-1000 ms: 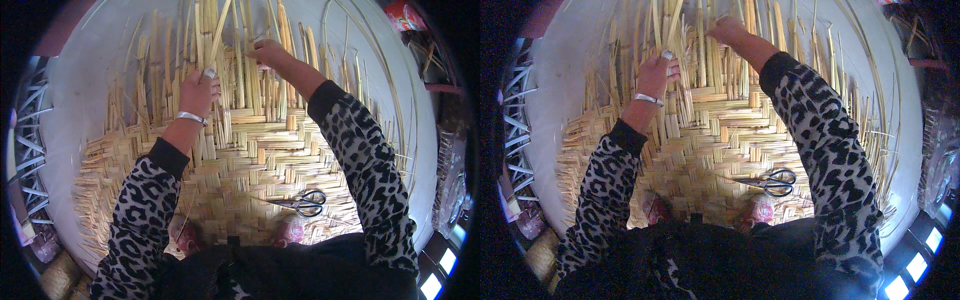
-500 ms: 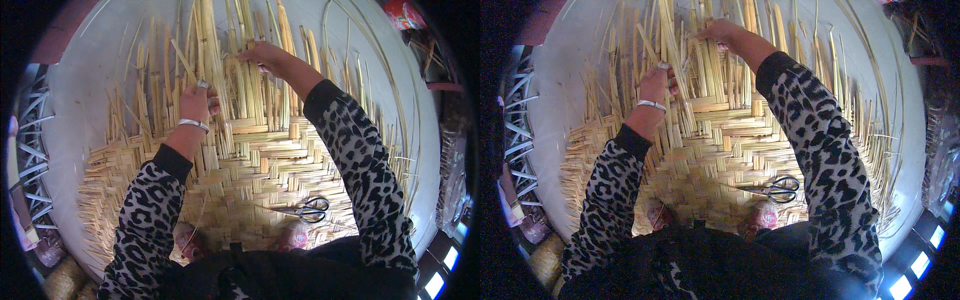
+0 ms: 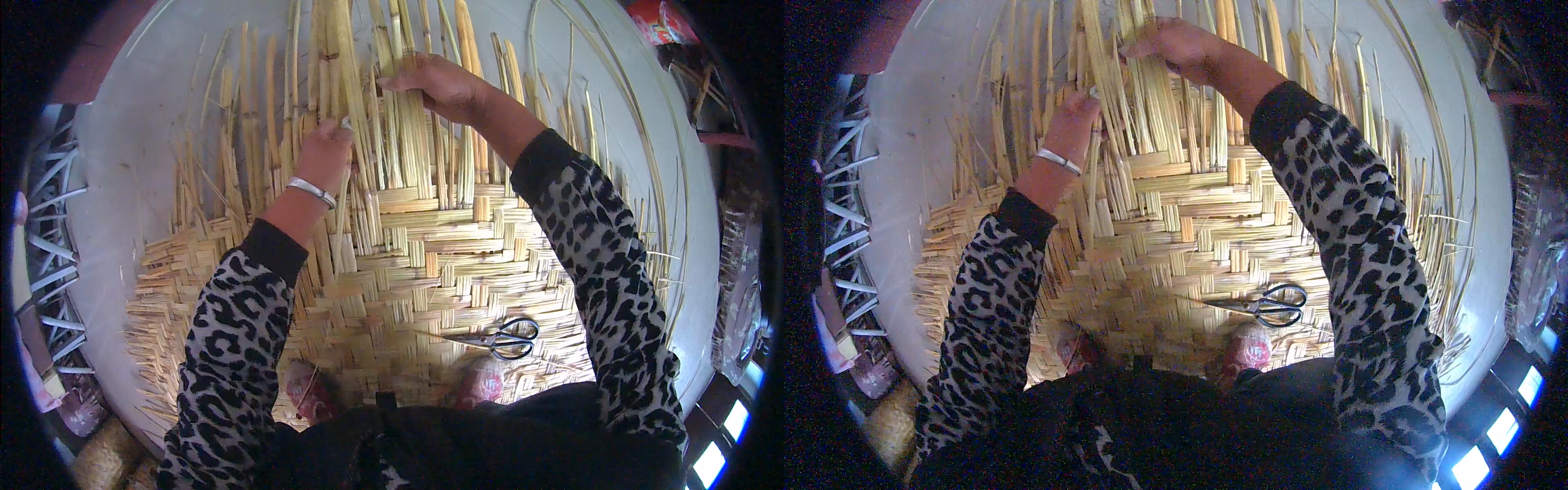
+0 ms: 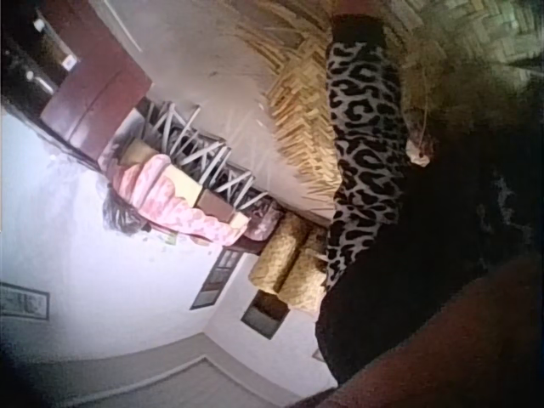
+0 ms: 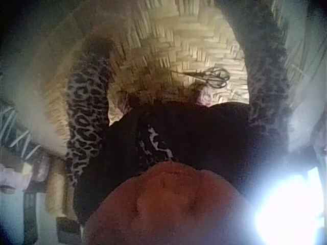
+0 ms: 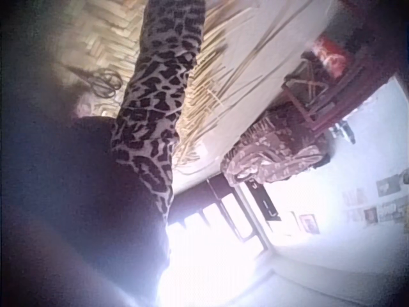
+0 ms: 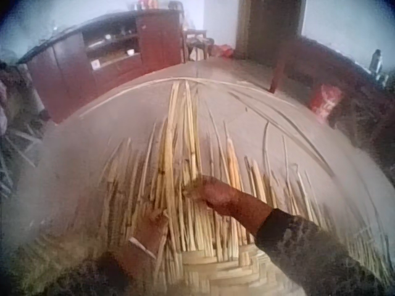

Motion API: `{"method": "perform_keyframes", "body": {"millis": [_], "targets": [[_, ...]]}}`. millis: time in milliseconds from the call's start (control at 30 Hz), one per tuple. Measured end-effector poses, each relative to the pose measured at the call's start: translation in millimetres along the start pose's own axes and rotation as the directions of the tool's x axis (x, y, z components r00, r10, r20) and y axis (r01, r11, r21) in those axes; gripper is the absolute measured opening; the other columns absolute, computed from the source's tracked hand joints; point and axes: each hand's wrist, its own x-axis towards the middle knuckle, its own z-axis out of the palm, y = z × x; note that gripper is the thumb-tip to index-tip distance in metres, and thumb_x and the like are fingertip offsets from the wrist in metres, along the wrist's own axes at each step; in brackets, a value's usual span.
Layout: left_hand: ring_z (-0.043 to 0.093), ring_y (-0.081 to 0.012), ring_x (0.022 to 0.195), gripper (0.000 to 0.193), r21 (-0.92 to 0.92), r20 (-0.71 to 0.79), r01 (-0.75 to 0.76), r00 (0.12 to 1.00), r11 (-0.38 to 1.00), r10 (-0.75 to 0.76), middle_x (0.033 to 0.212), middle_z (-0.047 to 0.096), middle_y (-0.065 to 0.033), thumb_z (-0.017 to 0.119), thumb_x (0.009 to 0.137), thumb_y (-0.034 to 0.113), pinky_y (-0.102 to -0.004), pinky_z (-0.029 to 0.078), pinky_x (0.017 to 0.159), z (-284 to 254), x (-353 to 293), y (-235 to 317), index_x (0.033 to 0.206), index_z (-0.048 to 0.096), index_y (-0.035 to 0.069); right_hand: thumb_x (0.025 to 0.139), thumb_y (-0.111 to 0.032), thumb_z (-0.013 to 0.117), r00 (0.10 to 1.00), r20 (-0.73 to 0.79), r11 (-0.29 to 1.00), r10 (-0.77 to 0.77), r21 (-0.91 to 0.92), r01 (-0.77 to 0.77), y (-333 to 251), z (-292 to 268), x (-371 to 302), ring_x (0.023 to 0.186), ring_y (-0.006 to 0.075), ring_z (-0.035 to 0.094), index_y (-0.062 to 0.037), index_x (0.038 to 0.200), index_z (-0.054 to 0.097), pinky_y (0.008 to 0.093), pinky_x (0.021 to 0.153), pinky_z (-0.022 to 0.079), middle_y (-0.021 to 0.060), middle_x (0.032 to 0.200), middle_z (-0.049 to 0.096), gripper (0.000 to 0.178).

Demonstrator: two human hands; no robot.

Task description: The person weaves thin bamboo strips into a large circular basket base, interlacing them in a herringbone pattern. They repeatedly thread new strips through the existing weave and press them down to maintain tightness.

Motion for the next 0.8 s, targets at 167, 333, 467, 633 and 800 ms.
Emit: {"method": "perform_keyframes", "body": {"millis": [167, 333, 467, 633, 800], "targets": [[0.057, -0.0099, 0.065, 0.023, -0.094, 0.143, -0.101, 0.983, 0.990, 0.114, 0.081, 0.065, -0.0029, 0.051, 0.096, 0.020, -0.0278, 0.048, 0.056, -4, 10, 4, 0.105, 0.064, 0.003, 0.092, -0.023, 0.061, 0.993, 0.101, 0.997, -0.058, 0.053, 0.053, -11, -3, -2, 0.093, 0.0179, 0.066, -0.0019, 0.116, 0.063, 0.0328, 0.087, 0.053, 0.0080, 0.106, 0.069, 0.032], [0.066, -0.0094, 0.081, 0.032, -0.186, 0.362, -0.002, 0.930, 0.983, 0.070, 0.093, 0.070, -0.0024, 0.052, 0.097, 0.024, -0.0271, 0.053, 0.066, -9, 1, 25, 0.121, 0.062, 0.005, 0.095, -0.033, 0.059, 0.996, 0.027, 0.910, -0.080, 0.410, 0.062, -33, -2, 20, 0.100, 0.0184, 0.067, -0.0025, 0.115, 0.063, 0.0330, 0.093, 0.052, 0.0082, 0.110, 0.069, 0.037], [0.066, -0.0102, 0.081, 0.030, -0.175, 0.391, 0.082, 0.920, 0.981, -0.007, 0.096, 0.070, -0.0028, 0.054, 0.097, 0.025, -0.0257, 0.052, 0.067, -12, 1, 35, 0.118, 0.062, 0.004, 0.093, -0.036, 0.061, 0.980, -0.084, 0.891, -0.183, 0.407, 0.201, -46, -15, 29, 0.095, 0.0172, 0.067, -0.0032, 0.116, 0.063, 0.0326, 0.090, 0.052, 0.0057, 0.103, 0.069, 0.040], [0.067, -0.0128, 0.071, 0.027, -0.047, 0.340, -0.226, 0.912, 0.973, 0.228, 0.085, 0.070, -0.0063, 0.059, 0.095, 0.022, -0.0282, 0.054, 0.054, -16, 4, 30, 0.107, 0.067, 0.000, 0.094, -0.028, 0.062, 0.912, -0.197, 0.926, -0.361, 0.041, 0.376, -31, -36, -8, 0.096, 0.0170, 0.063, -0.0013, 0.120, 0.061, 0.0346, 0.086, 0.052, 0.0057, 0.109, 0.065, 0.037], [0.068, -0.0140, 0.068, 0.026, 0.249, 0.420, 0.051, 0.894, 0.967, -0.156, 0.080, 0.071, -0.0087, 0.062, 0.093, 0.023, -0.0291, 0.055, 0.053, -24, 18, 40, 0.096, 0.070, -0.001, 0.095, -0.015, 0.060, 0.919, -0.342, 0.972, -0.197, 0.053, 0.228, 1, -42, -78, 0.099, 0.0172, 0.063, 0.0030, 0.122, 0.057, 0.0307, 0.085, 0.057, 0.0098, 0.113, 0.062, 0.033]]}}
